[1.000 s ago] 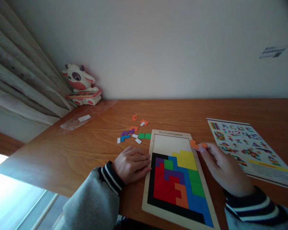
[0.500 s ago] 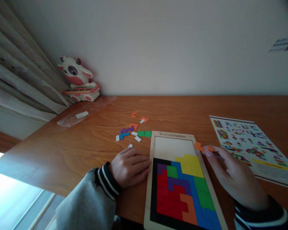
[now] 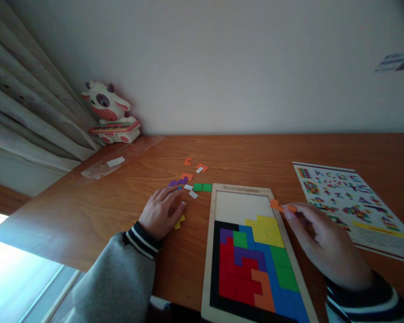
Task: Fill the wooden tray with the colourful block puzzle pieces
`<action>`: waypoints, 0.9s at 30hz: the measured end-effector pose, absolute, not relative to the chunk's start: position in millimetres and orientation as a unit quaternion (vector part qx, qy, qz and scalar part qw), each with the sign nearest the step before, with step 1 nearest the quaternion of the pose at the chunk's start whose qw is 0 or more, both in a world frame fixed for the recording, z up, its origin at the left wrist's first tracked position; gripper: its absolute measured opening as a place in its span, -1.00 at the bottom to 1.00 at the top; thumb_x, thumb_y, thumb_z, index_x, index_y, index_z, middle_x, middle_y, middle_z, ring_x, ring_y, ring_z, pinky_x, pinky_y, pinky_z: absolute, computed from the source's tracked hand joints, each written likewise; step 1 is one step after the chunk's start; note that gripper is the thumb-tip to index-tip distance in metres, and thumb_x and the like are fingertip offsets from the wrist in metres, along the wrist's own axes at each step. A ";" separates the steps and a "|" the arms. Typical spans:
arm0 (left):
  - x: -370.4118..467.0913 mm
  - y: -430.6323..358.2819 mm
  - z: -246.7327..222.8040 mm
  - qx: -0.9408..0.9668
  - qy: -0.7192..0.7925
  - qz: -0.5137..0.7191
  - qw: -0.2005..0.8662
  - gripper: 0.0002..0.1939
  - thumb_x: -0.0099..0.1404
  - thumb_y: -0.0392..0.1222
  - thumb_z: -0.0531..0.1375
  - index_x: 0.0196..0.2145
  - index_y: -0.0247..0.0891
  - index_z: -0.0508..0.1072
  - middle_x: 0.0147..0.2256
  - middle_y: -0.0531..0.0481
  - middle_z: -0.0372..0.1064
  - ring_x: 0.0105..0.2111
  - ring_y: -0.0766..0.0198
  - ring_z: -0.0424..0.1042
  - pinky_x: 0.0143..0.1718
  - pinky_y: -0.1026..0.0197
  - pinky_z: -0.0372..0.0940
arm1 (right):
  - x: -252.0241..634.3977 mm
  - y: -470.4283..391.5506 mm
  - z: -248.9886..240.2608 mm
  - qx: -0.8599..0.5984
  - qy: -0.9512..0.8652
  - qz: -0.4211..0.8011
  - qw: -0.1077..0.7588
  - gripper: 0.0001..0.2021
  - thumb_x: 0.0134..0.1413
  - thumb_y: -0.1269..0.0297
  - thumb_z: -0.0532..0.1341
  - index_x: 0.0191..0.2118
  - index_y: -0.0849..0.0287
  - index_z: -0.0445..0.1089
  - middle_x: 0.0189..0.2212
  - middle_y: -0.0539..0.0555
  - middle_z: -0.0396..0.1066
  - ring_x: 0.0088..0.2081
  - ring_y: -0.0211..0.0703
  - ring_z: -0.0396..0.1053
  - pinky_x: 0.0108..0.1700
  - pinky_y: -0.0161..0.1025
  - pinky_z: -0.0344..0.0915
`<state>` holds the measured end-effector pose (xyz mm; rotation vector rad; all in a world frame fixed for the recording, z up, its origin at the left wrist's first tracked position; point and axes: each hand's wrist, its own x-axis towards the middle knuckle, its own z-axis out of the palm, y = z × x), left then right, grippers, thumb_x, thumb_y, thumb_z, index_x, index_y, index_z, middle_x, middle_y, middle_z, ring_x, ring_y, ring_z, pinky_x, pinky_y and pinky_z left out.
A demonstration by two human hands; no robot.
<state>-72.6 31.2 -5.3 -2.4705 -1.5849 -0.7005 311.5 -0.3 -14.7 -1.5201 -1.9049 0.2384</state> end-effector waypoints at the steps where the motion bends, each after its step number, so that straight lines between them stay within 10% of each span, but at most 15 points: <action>1: -73.9 31.5 -5.9 -0.814 -0.530 -0.231 0.063 -0.66 0.36 -0.07 0.14 0.04 -0.21 0.40 0.09 -0.15 0.36 0.01 0.04 0.40 0.06 -0.10 0.33 | 311.1 -0.1 -14.3 -0.582 -0.733 0.090 0.340 -0.72 0.30 0.05 0.03 -0.14 0.09 0.36 -0.23 0.15 0.49 -0.29 -0.05 0.49 -0.30 -0.19 0.41; 27: -69.3 67.4 -0.9 -0.790 -0.575 -0.211 0.025 -0.57 0.35 0.03 0.14 0.10 -0.20 0.39 0.09 -0.16 0.35 0.08 0.02 0.34 0.14 -0.08 0.26 | 315.5 41.9 55.9 -0.581 -0.752 0.054 0.308 -0.58 0.21 -0.14 0.08 -0.14 0.03 0.52 -0.18 0.10 0.56 -0.18 0.09 0.51 -0.17 0.01 0.43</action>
